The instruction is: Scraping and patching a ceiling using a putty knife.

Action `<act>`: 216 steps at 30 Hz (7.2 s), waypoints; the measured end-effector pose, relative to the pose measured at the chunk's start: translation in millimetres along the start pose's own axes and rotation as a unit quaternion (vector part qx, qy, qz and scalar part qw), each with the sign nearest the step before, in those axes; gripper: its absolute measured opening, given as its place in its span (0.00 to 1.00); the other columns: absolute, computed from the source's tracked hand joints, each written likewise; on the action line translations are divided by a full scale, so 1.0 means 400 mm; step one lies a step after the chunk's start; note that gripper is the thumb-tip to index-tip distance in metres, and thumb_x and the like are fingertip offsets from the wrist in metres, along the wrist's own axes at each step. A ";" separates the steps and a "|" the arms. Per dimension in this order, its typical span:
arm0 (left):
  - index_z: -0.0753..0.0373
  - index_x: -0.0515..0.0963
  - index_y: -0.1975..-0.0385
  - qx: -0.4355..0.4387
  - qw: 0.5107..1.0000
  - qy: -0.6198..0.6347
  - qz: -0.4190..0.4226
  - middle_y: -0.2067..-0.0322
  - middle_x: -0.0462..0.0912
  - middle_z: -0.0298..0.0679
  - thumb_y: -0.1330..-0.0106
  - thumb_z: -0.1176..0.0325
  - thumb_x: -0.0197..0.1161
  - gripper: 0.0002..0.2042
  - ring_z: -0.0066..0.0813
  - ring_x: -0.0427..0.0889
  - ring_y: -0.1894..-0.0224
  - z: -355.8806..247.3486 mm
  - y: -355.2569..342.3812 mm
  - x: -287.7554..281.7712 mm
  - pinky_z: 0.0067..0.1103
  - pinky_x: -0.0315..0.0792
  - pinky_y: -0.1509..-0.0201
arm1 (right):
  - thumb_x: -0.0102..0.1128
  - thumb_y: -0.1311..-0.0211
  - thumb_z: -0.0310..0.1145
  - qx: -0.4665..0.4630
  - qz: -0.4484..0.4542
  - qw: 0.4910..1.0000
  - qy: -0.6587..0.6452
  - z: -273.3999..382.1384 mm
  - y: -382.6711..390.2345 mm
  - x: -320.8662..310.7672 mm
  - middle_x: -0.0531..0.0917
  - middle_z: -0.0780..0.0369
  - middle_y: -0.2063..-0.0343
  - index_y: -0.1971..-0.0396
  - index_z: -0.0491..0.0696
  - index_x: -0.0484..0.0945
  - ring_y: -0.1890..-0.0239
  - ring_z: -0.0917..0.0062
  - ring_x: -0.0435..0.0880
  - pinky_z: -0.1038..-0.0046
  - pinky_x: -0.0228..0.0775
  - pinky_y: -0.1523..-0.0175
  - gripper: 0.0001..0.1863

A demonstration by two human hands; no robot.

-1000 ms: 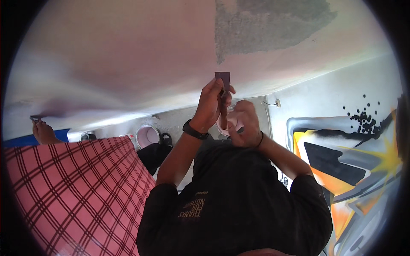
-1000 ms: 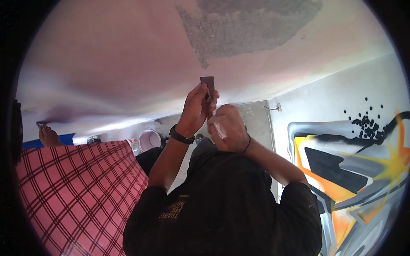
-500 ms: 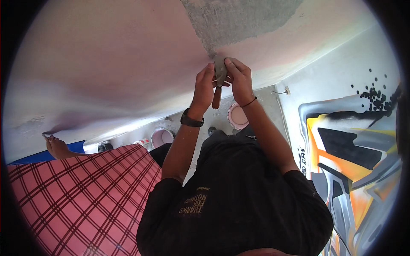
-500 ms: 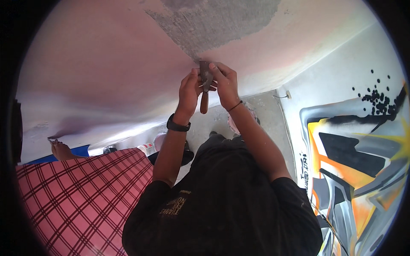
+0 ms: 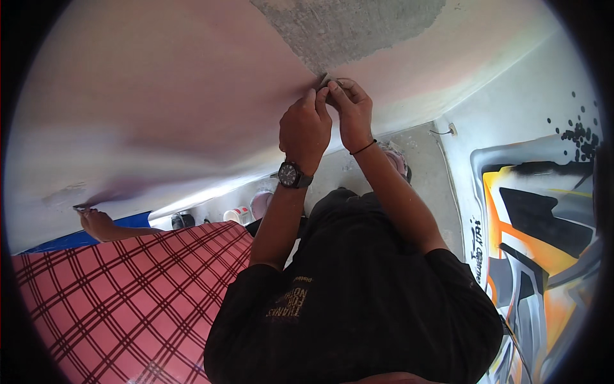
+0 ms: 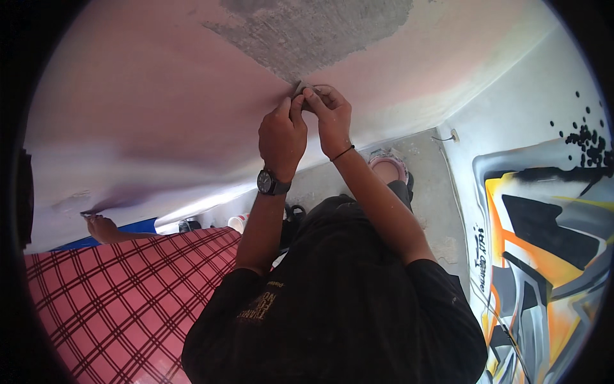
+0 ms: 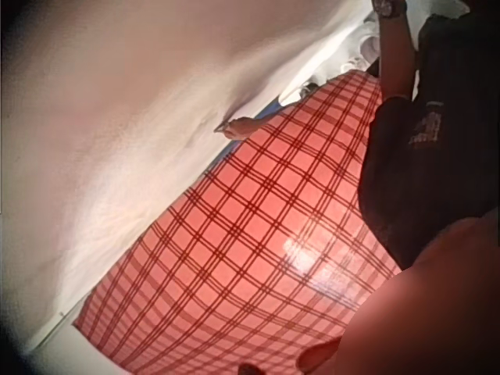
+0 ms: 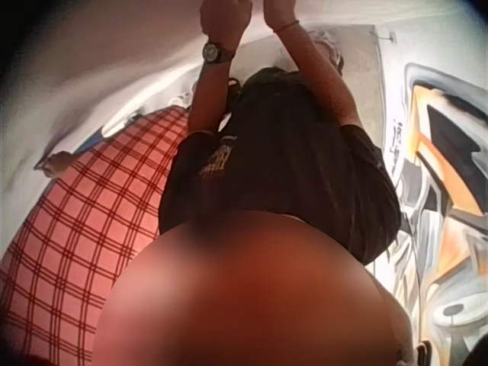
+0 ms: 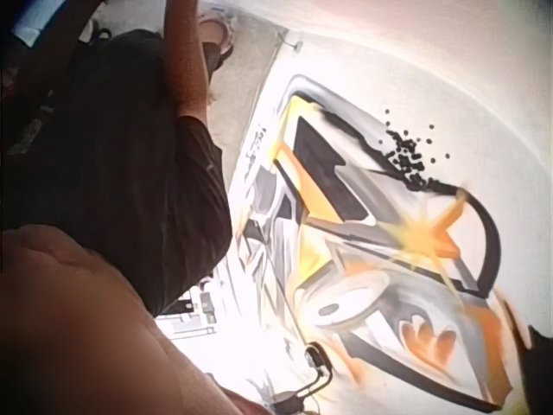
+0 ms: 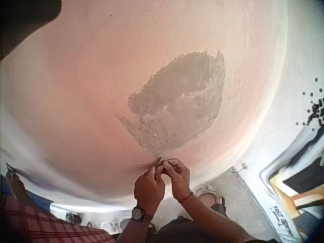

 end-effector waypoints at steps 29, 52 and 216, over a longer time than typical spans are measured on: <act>0.61 0.78 0.73 -0.019 0.999 -0.008 -0.048 0.77 0.83 0.50 0.28 0.61 0.59 0.13 0.55 0.82 0.73 0.073 -0.006 -0.072 0.44 0.71 0.73 | 0.78 0.45 0.30 -0.145 -0.062 0.926 0.343 -0.003 -0.015 0.037 0.74 0.71 0.83 0.81 0.44 0.74 0.78 0.89 0.68 0.81 0.61 0.72 0.17; 0.59 0.79 0.70 0.038 0.998 -0.039 -0.040 0.76 0.84 0.44 0.30 0.62 0.61 0.09 0.48 0.84 0.75 0.098 -0.005 -0.107 0.38 0.76 0.74 | 0.74 0.43 0.23 -0.232 -0.018 0.923 0.308 0.020 -0.004 0.026 0.67 0.72 0.79 0.80 0.48 0.65 0.73 0.89 0.64 0.84 0.59 0.67 0.21; 0.61 0.83 0.75 0.033 0.996 -0.078 -0.020 0.80 0.82 0.52 0.28 0.56 0.60 0.17 0.55 0.82 0.76 0.062 -0.014 -0.061 0.41 0.72 0.74 | 0.46 0.19 0.42 0.098 -0.010 0.990 -0.105 -0.149 0.086 0.117 0.75 0.74 0.75 0.70 0.50 0.78 0.72 0.92 0.70 0.84 0.64 0.69 0.19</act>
Point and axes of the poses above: each hand's wrist, its own y-axis away from the middle knuckle, its own x-axis out of the palm, z = x × y, the point moved 3 cm from there along -y, towards the middle knuckle
